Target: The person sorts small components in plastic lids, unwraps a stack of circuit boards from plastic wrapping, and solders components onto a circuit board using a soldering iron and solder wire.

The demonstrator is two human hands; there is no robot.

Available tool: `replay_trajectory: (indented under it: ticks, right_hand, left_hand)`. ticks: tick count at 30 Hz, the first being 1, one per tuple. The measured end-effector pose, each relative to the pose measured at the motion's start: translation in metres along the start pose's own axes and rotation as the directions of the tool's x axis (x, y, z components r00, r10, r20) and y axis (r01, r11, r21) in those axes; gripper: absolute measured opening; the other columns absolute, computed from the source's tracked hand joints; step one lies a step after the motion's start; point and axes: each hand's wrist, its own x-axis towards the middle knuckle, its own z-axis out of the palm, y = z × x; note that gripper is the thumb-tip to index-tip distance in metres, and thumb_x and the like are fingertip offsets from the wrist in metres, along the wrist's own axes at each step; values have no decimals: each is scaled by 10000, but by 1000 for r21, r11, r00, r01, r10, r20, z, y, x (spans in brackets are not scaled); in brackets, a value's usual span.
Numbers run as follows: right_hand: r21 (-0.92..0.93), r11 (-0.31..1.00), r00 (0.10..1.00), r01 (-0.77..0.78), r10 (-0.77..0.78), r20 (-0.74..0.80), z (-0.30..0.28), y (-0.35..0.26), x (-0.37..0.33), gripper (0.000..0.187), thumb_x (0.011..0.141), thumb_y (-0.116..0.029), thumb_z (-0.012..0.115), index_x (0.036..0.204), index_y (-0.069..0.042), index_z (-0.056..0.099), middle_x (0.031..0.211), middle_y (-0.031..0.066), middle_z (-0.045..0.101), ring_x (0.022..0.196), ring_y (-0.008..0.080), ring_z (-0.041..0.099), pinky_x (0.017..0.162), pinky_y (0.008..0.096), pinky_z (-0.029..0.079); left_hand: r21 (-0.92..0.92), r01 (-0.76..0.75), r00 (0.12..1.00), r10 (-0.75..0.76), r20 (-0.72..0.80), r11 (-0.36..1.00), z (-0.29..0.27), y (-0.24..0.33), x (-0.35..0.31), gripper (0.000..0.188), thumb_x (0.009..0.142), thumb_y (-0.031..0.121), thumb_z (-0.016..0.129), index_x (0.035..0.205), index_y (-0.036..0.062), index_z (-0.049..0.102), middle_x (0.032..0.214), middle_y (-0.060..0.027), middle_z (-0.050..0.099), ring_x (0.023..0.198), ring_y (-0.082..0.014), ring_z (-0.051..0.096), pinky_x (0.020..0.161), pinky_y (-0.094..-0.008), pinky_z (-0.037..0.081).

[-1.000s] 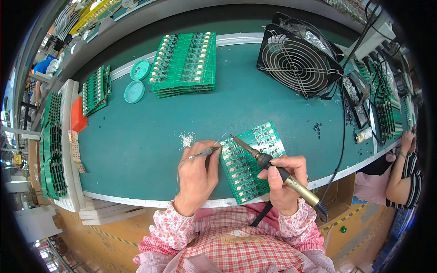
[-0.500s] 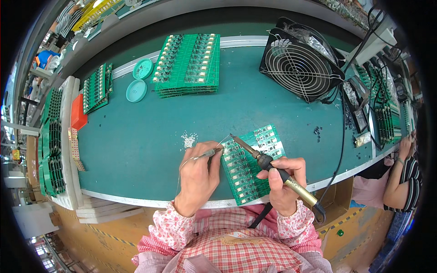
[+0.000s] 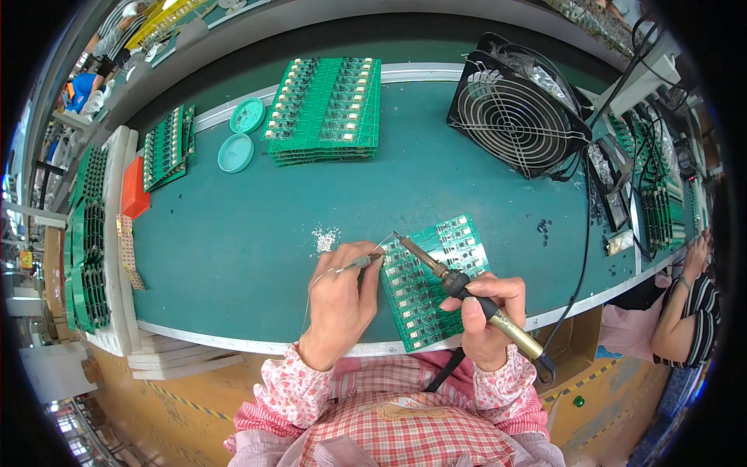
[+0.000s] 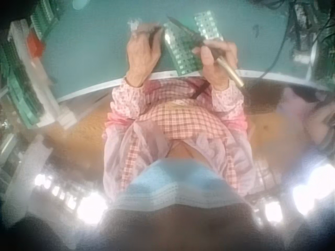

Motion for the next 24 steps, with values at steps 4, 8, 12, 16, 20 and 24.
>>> replay_trajectory:
  ticks: [4,8,12,16,20,24]
  right_hand:
    - [-28,1000,1000,-10,10,11,-1,-1,0,209,896,-26,692,1026,16,534,790,145,684,683,185,726,583,268,561]
    - [0,981,980,-196,196,-46,2,-9,1,186,905,-31,682,1016,20,542,778,128,691,675,163,716,582,261,552]
    - [-128,960,968,-249,251,5,3,-7,3,173,913,-53,692,994,17,556,748,104,701,658,131,702,583,251,544]
    - [-168,950,961,-264,273,34,4,-7,5,179,914,-81,707,975,12,567,735,92,708,656,124,702,589,250,545]
    - [-197,942,955,-273,289,60,6,-7,7,179,918,-88,703,979,11,566,745,89,713,664,126,707,595,251,549]
    - [-280,944,976,-173,203,81,2,-2,5,170,876,-86,738,961,-11,610,702,55,673,595,121,656,565,256,513]
  left_hand:
    - [-8,-3,1000,3,-7,1000,0,0,0,137,846,-49,660,975,-4,657,992,-134,692,884,-332,660,800,-386,507]
    - [-13,13,1000,-13,4,1000,-1,1,1,121,848,-41,663,963,-5,657,995,-134,693,883,-335,660,801,-385,506]
    - [-7,13,1000,-13,1,1000,-1,0,0,117,849,-41,665,961,-6,660,997,-130,695,878,-333,661,798,-382,507]
    - [-16,6,1000,-6,-10,1000,1,-1,0,119,850,-40,667,963,-4,665,995,-128,696,872,-332,660,792,-383,508]
    - [-9,-1,1000,1,-23,1000,1,-1,0,117,847,-37,675,959,-5,668,993,-124,699,873,-329,661,788,-382,509]
    - [-14,3,1000,-3,-20,1000,1,0,1,120,846,-34,679,962,-4,670,994,-122,699,872,-330,661,788,-383,509]
